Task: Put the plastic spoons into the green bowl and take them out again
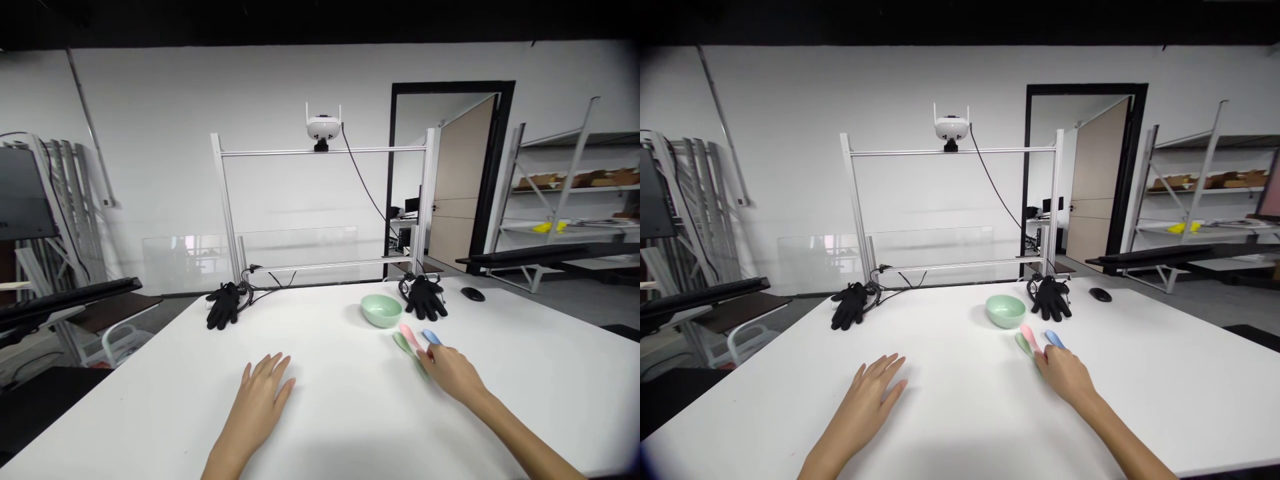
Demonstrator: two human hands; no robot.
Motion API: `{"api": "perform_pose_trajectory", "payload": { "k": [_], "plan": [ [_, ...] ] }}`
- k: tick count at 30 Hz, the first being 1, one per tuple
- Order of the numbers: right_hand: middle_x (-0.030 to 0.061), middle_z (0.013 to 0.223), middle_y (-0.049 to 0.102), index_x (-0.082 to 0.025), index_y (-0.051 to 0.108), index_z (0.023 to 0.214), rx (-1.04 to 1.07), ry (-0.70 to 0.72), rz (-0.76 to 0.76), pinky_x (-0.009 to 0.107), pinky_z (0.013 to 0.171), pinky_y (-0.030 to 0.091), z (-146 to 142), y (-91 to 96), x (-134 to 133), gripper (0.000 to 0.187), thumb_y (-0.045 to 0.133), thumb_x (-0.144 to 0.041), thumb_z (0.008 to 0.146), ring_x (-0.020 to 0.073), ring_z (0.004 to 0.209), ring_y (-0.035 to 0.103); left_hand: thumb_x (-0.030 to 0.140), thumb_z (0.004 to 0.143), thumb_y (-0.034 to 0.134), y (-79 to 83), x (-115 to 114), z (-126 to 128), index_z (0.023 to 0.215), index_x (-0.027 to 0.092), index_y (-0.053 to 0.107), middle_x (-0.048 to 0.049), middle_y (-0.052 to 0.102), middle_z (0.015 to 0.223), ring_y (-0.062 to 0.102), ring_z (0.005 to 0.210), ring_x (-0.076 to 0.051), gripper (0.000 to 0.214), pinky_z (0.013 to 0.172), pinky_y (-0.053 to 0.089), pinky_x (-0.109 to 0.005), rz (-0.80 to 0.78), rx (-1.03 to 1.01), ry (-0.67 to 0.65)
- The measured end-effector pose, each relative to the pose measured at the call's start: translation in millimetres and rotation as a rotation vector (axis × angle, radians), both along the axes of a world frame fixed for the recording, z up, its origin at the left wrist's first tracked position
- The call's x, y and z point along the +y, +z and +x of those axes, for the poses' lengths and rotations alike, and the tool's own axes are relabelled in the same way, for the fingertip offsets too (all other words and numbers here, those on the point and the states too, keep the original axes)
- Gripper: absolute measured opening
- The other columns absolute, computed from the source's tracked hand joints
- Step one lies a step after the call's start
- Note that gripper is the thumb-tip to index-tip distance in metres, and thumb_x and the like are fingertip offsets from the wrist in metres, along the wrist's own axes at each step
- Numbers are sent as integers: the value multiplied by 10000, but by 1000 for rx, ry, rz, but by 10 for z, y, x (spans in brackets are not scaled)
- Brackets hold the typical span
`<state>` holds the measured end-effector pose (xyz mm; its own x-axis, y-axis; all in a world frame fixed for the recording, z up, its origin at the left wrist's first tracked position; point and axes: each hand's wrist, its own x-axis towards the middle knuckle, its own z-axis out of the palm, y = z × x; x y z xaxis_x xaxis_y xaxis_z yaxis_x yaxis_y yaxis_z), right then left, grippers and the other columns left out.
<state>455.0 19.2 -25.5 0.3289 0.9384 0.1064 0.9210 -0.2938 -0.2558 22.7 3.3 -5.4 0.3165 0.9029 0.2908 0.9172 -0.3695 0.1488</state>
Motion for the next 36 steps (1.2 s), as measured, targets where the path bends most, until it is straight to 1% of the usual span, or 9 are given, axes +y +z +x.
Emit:
{"api": "perform_pose_trajectory", "payload": {
  "k": [3, 8, 12, 16, 21, 29, 36],
  "plan": [
    [129, 867, 720, -223, 612, 752, -17, 21, 5, 347, 654, 421, -97, -8, 6, 440, 328, -458, 992, 288, 812, 693, 503, 1046, 361, -12, 8, 4, 1484, 269, 536, -73, 520, 1565, 407, 1485, -314, 527, 1216, 277, -595, -3, 0, -2],
    [151, 867, 723, -192, 661, 777, -45, 61, 10, 370, 680, 437, -223, -61, 61, 461, 327, -425, 994, 301, 825, 698, 501, 1044, 372, -5, -1, -3, 1487, 280, 531, -68, 520, 1566, 403, 1488, -310, 521, 1222, 270, -586, -7, -1, 10],
    [167, 930, 728, -167, 683, 834, -58, 76, -12, 369, 688, 442, -328, -110, 109, 464, 316, -403, 991, 307, 861, 702, 496, 1046, 359, 15, -15, -13, 1491, 257, 528, -76, 514, 1569, 401, 1489, -311, 533, 1223, 268, -586, -21, 9, 14],
    [179, 974, 728, -149, 688, 860, -83, 80, -40, 367, 686, 438, -416, -149, 146, 460, 297, -354, 989, 313, 884, 701, 502, 1045, 356, 17, -13, -29, 1488, 273, 529, -69, 515, 1569, 401, 1489, -311, 528, 1219, 274, -591, -10, 9, 11],
    [185, 1000, 727, -146, 688, 870, -99, 76, -46, 348, 706, 439, -445, -189, 168, 435, 327, -357, 990, 292, 907, 705, 498, 1050, 329, 21, -11, -48, 1504, 247, 513, -75, 494, 1584, 380, 1501, -309, 550, 1226, 258, -586, -38, 33, 27],
    [191, 1041, 719, -128, 685, 922, -87, 68, -82, 379, 722, 438, -446, -198, 164, 440, 299, -328, 988, 322, 945, 696, 496, 1049, 344, 25, -20, -46, 1499, 256, 518, -71, 505, 1576, 388, 1496, -308, 539, 1223, 268, -589, -27, 21, 25],
    [192, 1035, 717, -128, 693, 921, -104, 72, -81, 368, 728, 437, -461, -190, 141, 435, 316, -335, 985, 309, 940, 698, 498, 1045, 364, 2, 14, -63, 1486, 271, 531, -71, 521, 1564, 407, 1485, -315, 523, 1215, 280, -599, -3, 10, 13]
  ]
}}
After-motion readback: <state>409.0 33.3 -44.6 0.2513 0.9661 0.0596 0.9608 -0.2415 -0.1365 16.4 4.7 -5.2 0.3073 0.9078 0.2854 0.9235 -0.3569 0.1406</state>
